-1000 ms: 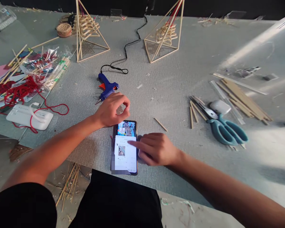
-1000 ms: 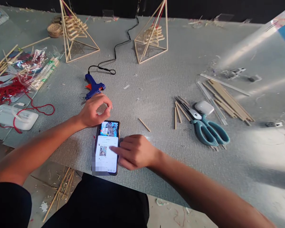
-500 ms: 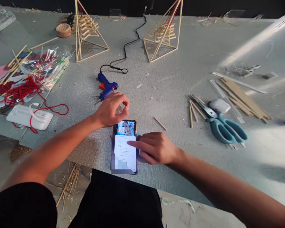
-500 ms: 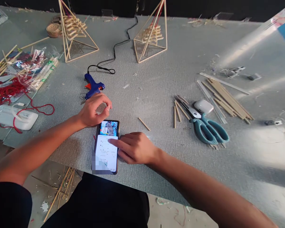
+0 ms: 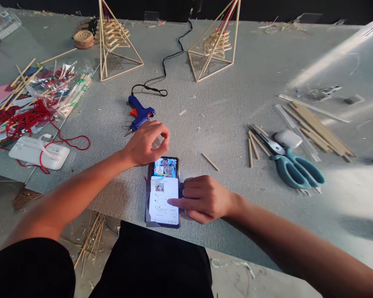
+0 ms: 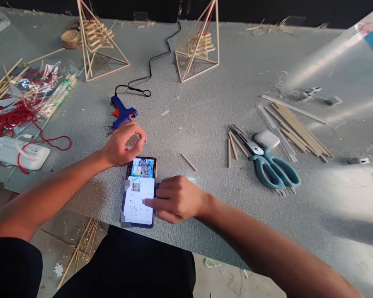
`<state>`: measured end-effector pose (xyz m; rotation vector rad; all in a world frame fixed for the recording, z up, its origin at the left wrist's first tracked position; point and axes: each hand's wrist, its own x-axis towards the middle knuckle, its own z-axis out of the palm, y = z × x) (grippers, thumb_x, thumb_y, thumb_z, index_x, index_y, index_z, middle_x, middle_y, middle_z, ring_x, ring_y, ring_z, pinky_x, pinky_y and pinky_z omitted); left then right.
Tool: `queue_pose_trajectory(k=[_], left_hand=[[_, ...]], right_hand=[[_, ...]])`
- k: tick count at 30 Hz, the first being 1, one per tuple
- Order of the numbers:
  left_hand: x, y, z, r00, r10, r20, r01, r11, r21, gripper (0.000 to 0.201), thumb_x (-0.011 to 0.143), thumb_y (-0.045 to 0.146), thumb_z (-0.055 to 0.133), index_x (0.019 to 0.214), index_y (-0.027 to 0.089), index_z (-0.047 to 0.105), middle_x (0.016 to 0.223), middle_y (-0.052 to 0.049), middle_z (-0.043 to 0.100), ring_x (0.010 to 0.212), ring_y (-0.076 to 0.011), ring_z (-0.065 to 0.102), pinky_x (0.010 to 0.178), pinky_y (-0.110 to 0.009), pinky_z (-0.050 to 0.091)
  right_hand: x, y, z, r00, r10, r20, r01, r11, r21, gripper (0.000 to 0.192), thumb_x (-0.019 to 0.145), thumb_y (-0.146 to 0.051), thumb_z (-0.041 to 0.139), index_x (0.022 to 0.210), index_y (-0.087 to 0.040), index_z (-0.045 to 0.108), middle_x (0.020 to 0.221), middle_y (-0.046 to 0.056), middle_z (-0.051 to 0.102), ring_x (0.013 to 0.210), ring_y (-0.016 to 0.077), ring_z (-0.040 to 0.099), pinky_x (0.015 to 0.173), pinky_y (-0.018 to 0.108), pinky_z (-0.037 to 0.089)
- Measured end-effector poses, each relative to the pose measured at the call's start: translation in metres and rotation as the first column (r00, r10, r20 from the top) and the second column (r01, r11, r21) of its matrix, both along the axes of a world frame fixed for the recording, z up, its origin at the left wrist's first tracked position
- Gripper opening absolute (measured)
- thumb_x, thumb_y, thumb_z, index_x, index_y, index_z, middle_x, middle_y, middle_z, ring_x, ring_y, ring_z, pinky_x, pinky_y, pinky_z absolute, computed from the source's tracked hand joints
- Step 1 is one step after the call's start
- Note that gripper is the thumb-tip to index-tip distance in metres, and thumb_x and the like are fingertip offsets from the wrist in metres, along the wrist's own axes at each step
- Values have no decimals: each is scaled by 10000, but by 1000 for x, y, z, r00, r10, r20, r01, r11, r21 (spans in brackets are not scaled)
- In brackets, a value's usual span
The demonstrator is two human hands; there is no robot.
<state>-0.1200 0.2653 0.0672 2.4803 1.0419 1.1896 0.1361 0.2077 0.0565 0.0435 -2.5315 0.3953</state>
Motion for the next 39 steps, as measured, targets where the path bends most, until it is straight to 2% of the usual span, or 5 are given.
queue_pose_trajectory(k=[16,22,24,32,39], left_hand=[[0,0,-1,1000,-12,3,12,1000,5,62,939,246,543,881,233,525,855,-6,694,832,-168,630,852,-363,477],[0,0,0,1000,2,0,-2,1000,4,59,930,259,548,878,235,531,846,-2,695,826,-168,634,848,-362,478],[1,-1,0,1000,4,-2,-4,1000,2,56,927,252,543,875,234,531,840,0,694,821,-166,634,848,-361,477],[2,-1,3,1000,-21,-21,22,999,31,49,922,244,564,877,226,562,833,-1,707,814,-159,635,842,-353,471],[3,-1,5,999,-41,-33,43,997,63,49,931,247,603,891,220,592,831,-1,717,821,-156,643,819,-344,473]], right_hand=[[0,0,2,1000,-17,-16,17,1000,23,403,1095,-305,322,1183,-161,688,611,-37,550,529,153,478,540,325,350],[-4,-7,4,875,-480,72,476,877,60,372,1022,-186,402,1280,-118,662,648,-23,646,523,132,555,536,306,383],[-4,-7,4,840,-530,111,527,848,63,377,1006,-175,414,1283,-122,665,655,-23,664,513,129,562,535,303,388],[-3,-7,2,838,-526,144,524,850,60,364,1010,-187,416,1298,-125,630,665,-26,669,512,120,568,538,290,379],[-1,-5,4,917,-390,88,392,920,-10,397,1006,-152,411,1382,-147,537,667,-49,628,509,117,524,526,280,369]])
